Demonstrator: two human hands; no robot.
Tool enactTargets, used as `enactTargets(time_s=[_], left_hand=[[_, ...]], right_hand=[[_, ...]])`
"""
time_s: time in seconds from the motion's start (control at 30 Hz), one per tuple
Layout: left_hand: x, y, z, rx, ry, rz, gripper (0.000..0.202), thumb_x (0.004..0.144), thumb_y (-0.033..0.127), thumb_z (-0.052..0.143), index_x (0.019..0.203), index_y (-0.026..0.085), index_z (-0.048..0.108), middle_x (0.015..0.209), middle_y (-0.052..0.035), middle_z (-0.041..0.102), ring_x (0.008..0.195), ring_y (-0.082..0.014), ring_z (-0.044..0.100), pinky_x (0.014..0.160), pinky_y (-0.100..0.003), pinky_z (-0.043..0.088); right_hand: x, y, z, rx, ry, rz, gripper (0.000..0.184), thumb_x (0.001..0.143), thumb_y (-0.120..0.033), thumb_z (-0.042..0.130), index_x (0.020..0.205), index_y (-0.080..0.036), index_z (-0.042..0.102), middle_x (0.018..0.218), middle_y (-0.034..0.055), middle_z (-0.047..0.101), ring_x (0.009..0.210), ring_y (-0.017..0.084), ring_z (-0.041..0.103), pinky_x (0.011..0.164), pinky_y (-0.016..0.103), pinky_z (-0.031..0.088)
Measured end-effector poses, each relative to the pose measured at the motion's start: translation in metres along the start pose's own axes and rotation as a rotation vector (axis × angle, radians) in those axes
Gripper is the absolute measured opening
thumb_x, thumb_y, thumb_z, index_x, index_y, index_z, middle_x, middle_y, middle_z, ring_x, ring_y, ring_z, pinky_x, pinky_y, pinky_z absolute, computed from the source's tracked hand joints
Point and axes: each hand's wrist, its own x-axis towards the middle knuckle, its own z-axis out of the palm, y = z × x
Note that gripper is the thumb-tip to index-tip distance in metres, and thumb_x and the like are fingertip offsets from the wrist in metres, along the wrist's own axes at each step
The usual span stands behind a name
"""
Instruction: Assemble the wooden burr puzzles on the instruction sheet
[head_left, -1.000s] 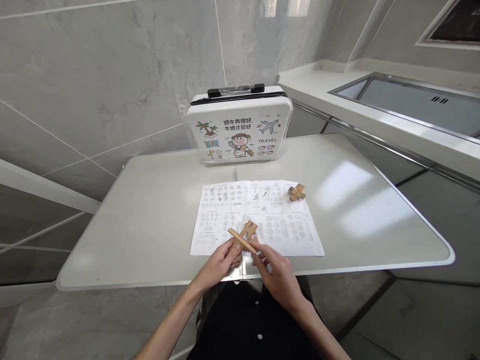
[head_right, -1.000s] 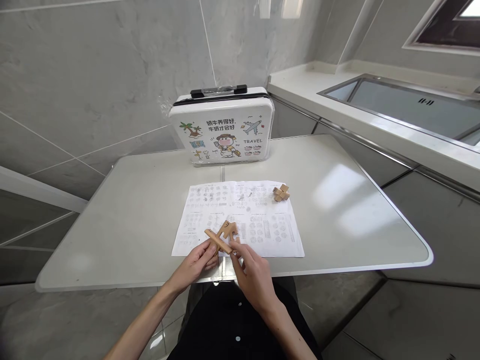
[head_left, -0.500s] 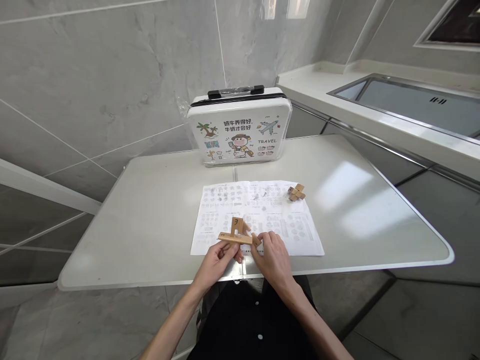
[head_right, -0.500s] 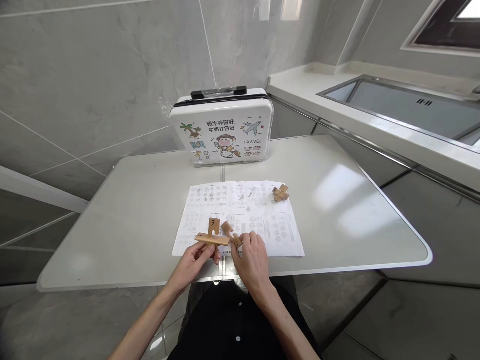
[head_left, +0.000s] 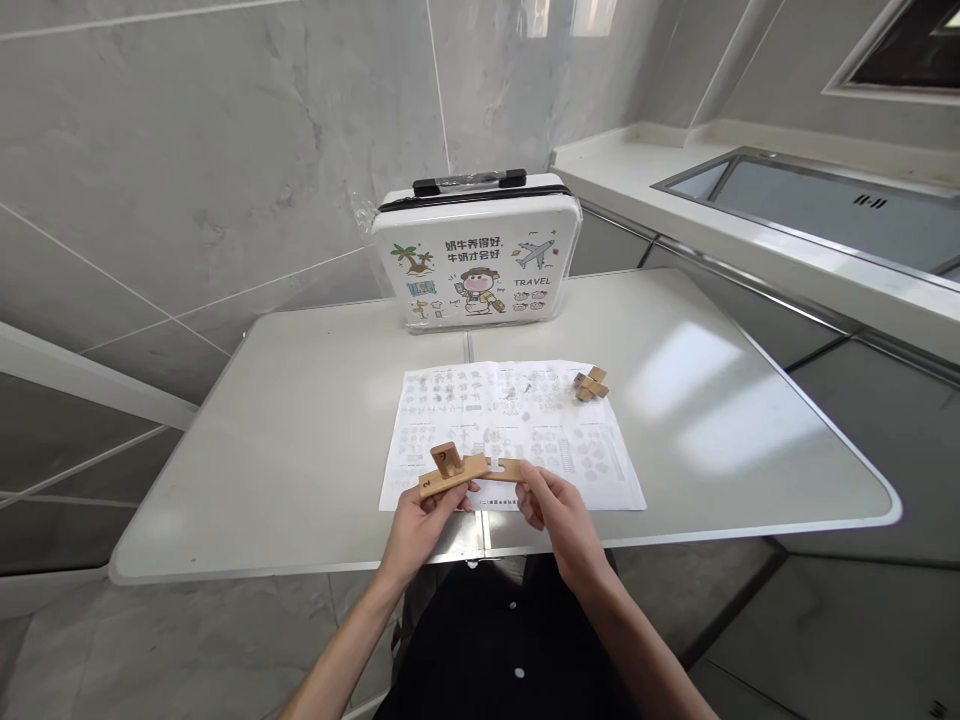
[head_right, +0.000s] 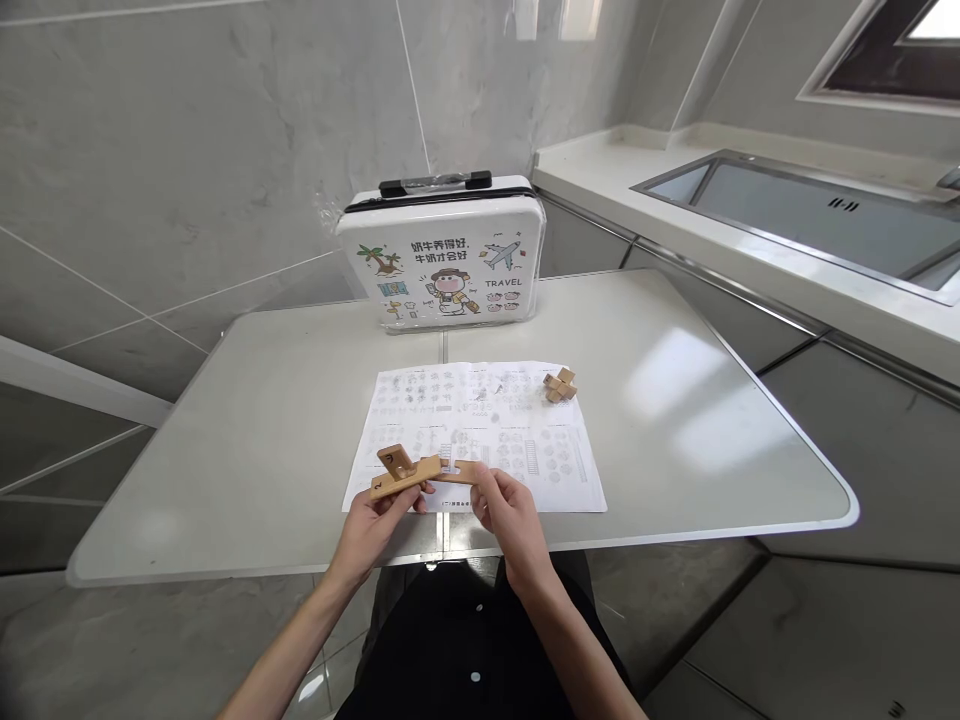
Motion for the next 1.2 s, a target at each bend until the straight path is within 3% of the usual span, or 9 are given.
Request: enactTargets(time_s=[0.17,0.3,0.4,0.77,1.2], left_hand=[[0.001,0.001,-0.002,-0.030,0.029,0.040,0.032,0.096,0.047,0.068,0.095,0.018,0.080,0.090,-0.0067,0.077,0.089,-0.0221,0.071,0.093,-0.034,0.054],[0.001,0.001,-0.005,-0.045,0.043,0.053,0.032,0.095,0.047,0.068,0.092,0.017,0.079,0.089,-0.0070,0.076,0.086,-0.0216,0.069,0.091,-0.034,0.053],[0.001,0.002,-0.006,-0.048,0.044,0.056,0.032,0.096,0.047,0.067,0.093,0.017,0.078,0.088,-0.0067,0.076,0.084,-0.0204,0.068,0.090,-0.034,0.053],[-0.001,0.006,0.000,0.000,-0.002,0.045,0.034,0.096,0.049,0.066,0.094,0.017,0.079,0.082,-0.0053,0.075,0.080,-0.0195,0.067,0.084,-0.031,0.053],[-0.003,0.005,0.001,0.027,-0.025,0.024,0.032,0.096,0.047,0.065,0.087,0.019,0.079,0.079,-0.0042,0.075,0.081,-0.0207,0.069,0.084,-0.032,0.054]], right_hand=[[-0.007,0.005,0.005,0.314,-0.084,0.196,0.041,0.087,-0.055,0.079,0.083,-0.017,0.065,0.077,0.0010,0.053,0.061,0.011,0.040,0.055,0.026,0.033],[-0.012,0.006,0.006,0.344,-0.221,0.258,0.037,0.090,-0.050,0.078,0.090,-0.015,0.066,0.081,0.0035,0.060,0.062,0.010,0.046,0.054,0.023,0.036],[-0.014,0.003,0.006,0.416,-0.240,0.278,0.032,0.092,-0.045,0.077,0.092,-0.015,0.066,0.082,0.0031,0.062,0.061,0.009,0.046,0.053,0.022,0.036],[-0.026,-0.014,0.019,0.695,-0.349,0.402,0.018,0.090,-0.033,0.075,0.091,-0.017,0.066,0.081,-0.0001,0.058,0.057,0.008,0.034,0.048,0.021,0.031],[-0.030,-0.009,0.026,0.772,-0.404,0.447,0.021,0.090,-0.033,0.077,0.092,-0.016,0.064,0.074,-0.0027,0.049,0.054,0.007,0.030,0.046,0.020,0.026]])
